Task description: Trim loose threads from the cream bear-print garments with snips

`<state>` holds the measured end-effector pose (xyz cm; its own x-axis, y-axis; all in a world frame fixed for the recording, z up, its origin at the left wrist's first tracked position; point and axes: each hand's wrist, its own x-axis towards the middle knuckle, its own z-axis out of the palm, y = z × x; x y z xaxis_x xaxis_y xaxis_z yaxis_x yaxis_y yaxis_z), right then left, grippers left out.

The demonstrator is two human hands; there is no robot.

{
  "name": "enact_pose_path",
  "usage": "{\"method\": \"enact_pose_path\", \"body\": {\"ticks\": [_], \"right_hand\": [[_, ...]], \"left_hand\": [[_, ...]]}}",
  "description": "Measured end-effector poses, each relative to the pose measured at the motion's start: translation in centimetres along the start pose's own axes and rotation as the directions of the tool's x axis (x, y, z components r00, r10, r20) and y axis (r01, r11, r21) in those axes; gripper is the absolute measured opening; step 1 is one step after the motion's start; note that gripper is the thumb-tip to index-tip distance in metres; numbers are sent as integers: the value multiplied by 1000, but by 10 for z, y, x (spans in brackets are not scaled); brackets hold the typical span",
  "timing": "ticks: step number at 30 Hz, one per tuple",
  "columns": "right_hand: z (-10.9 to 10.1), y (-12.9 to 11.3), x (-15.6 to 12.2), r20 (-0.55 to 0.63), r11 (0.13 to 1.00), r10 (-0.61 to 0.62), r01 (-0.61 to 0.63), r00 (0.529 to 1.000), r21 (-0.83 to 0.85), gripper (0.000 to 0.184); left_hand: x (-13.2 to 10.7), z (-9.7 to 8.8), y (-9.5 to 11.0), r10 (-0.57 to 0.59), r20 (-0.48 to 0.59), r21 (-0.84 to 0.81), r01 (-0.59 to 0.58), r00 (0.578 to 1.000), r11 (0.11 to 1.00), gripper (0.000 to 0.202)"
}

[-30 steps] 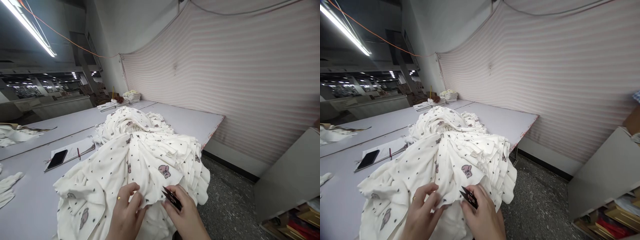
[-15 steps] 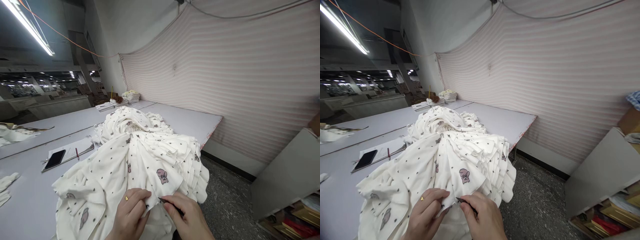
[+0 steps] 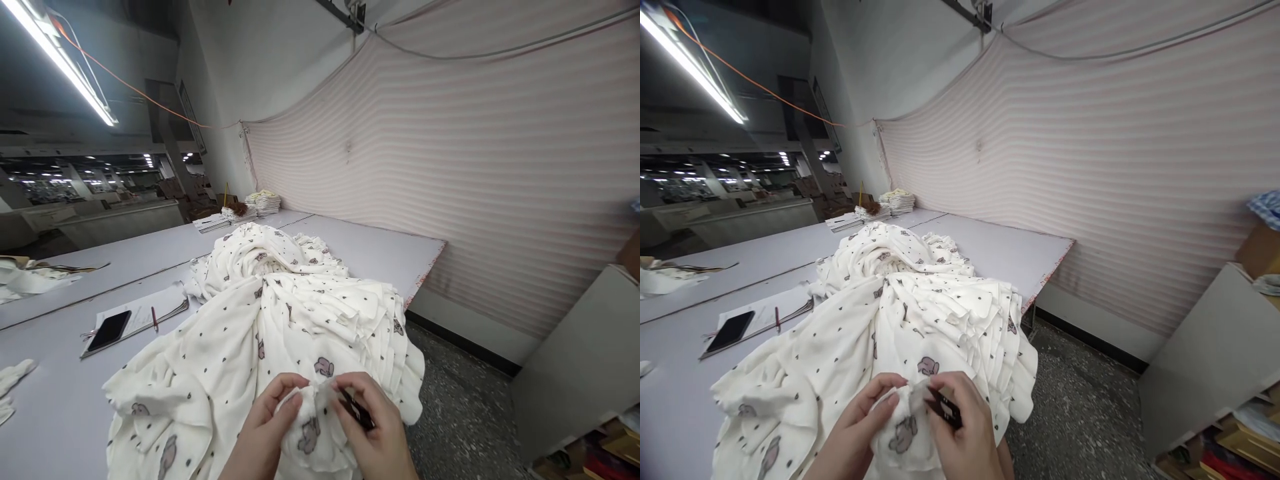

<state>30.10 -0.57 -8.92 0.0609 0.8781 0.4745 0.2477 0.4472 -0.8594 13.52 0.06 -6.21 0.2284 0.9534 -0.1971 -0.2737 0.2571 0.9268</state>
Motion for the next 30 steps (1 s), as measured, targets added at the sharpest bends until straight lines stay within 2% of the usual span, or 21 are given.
{"method": "enact_pose_path", "body": {"ticks": [2, 4, 8, 12, 15, 18, 20, 24, 28, 30], "right_hand": [[4, 0, -3, -7, 995, -98, 98, 995, -9, 19], [8, 1, -5, -19, 992, -125, 124, 992, -24, 20], [16, 5, -4, -77, 998, -63, 60, 995, -37, 13], [14, 2, 2, -69, 996, 84, -81, 994, 44, 13], [3, -2, 2, -8, 992, 118, -118, 993, 51, 16], [-6, -2, -2, 87, 994, 105, -103, 991, -34, 23], [-8, -1, -4, 118, 991, 114, -104, 987, -87, 23], [-7, -3, -2, 128, 991, 106, -95, 986, -92, 23], [-9, -5, 2, 155, 996, 90, -85, 984, -40, 23], [-13, -4, 2, 114, 994, 100, -96, 988, -42, 23]], "left_hand": [[1, 1, -3, 55, 1, 36, -55, 998, 998, 24], [1, 3, -6, 119, 18, 99, -120, 993, 988, 26], [3, 8, -8, 157, 43, 233, -163, 987, 959, 30], [4, 12, -2, 227, 27, 368, -221, 974, 903, 24], [4, 16, 2, 223, -62, 308, -194, 973, 931, 23], [5, 18, 1, 213, -112, 253, -180, 971, 951, 24], [6, 18, -2, 262, -73, 318, -227, 962, 921, 23], [8, 16, -6, 365, 62, 491, -346, 929, 799, 19], [9, 14, -8, 397, 158, 528, -417, 904, 740, 15], [9, 12, -10, 440, 153, 559, -445, 885, 700, 12]]}}
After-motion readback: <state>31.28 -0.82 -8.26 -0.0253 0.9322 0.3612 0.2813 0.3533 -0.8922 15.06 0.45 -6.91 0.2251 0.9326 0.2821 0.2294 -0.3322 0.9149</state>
